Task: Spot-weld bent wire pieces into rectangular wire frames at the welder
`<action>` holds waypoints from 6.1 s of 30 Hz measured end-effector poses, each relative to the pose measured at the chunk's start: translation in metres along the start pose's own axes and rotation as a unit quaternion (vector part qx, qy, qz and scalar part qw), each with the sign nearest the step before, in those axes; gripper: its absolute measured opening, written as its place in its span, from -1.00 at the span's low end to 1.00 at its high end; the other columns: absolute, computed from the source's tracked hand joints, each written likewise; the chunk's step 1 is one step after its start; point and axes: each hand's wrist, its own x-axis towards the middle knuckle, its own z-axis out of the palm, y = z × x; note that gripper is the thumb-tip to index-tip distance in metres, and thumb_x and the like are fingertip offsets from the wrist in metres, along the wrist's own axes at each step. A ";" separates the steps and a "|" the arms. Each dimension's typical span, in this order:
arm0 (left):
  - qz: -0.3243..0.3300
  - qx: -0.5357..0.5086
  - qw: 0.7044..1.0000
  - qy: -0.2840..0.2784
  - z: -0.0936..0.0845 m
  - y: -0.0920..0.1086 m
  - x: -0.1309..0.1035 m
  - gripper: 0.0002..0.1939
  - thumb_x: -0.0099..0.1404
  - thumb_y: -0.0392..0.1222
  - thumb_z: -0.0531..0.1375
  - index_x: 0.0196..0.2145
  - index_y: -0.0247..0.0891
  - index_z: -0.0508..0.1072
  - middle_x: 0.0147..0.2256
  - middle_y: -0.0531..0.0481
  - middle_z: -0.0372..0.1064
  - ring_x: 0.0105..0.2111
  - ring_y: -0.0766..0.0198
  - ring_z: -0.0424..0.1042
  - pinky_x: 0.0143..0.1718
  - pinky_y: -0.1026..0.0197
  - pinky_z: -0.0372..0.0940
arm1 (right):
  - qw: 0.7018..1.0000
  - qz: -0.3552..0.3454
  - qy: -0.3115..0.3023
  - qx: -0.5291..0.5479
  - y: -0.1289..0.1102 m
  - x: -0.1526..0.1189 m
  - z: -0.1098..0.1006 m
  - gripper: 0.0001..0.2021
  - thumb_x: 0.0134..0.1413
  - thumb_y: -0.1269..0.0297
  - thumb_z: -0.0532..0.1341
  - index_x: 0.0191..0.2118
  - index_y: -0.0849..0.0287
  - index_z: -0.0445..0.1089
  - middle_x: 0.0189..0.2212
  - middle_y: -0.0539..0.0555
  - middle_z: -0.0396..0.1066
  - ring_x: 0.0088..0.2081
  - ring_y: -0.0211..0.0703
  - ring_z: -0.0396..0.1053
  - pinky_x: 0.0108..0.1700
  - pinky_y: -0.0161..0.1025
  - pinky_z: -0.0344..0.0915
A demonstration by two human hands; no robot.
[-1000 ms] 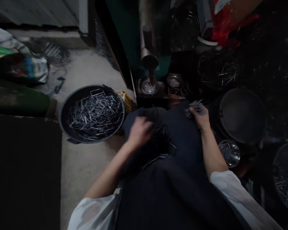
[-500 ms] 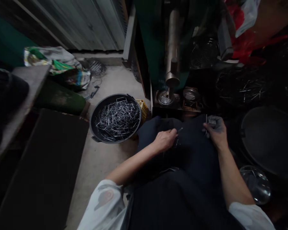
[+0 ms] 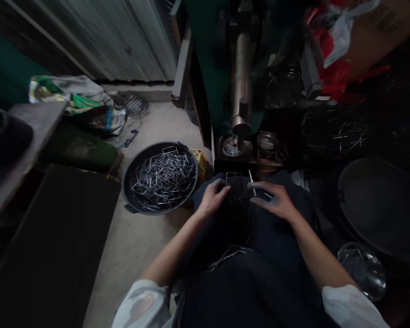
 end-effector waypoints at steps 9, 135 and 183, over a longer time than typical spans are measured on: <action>-0.105 -0.244 0.964 -0.027 0.018 0.023 0.004 -0.59 0.10 0.03 0.41 -0.25 -0.30 0.42 -0.45 0.06 0.40 -0.57 0.38 0.36 -0.51 0.32 0.33 | 0.993 -0.101 -0.025 -0.056 0.011 0.022 0.018 -0.61 0.28 0.24 0.29 0.20 0.00 0.41 0.08 0.11 0.48 0.09 -0.03 0.46 0.15 -0.10 0.42; 0.198 0.589 0.727 -0.293 0.013 0.026 -0.048 -0.78 0.40 -0.32 0.05 -0.27 -0.28 0.51 -0.15 -0.24 0.37 -0.14 0.03 0.38 -0.44 0.20 0.21 | 0.969 0.060 0.151 -0.184 0.042 -0.055 -0.033 -0.48 0.12 0.05 0.35 0.18 0.06 0.39 -0.03 0.16 0.43 -0.03 0.08 0.43 0.05 0.03 0.39; -0.135 -0.298 0.944 0.050 0.024 0.033 -0.006 -0.59 0.05 0.05 0.45 -0.32 -0.29 0.45 -0.44 0.03 0.45 -0.52 0.33 0.47 -0.50 0.37 0.33 | 0.990 -0.091 0.037 -0.104 -0.001 0.019 0.019 -0.54 0.28 0.28 0.29 0.26 -0.04 0.34 0.11 0.08 0.45 0.12 -0.05 0.42 0.19 -0.08 0.36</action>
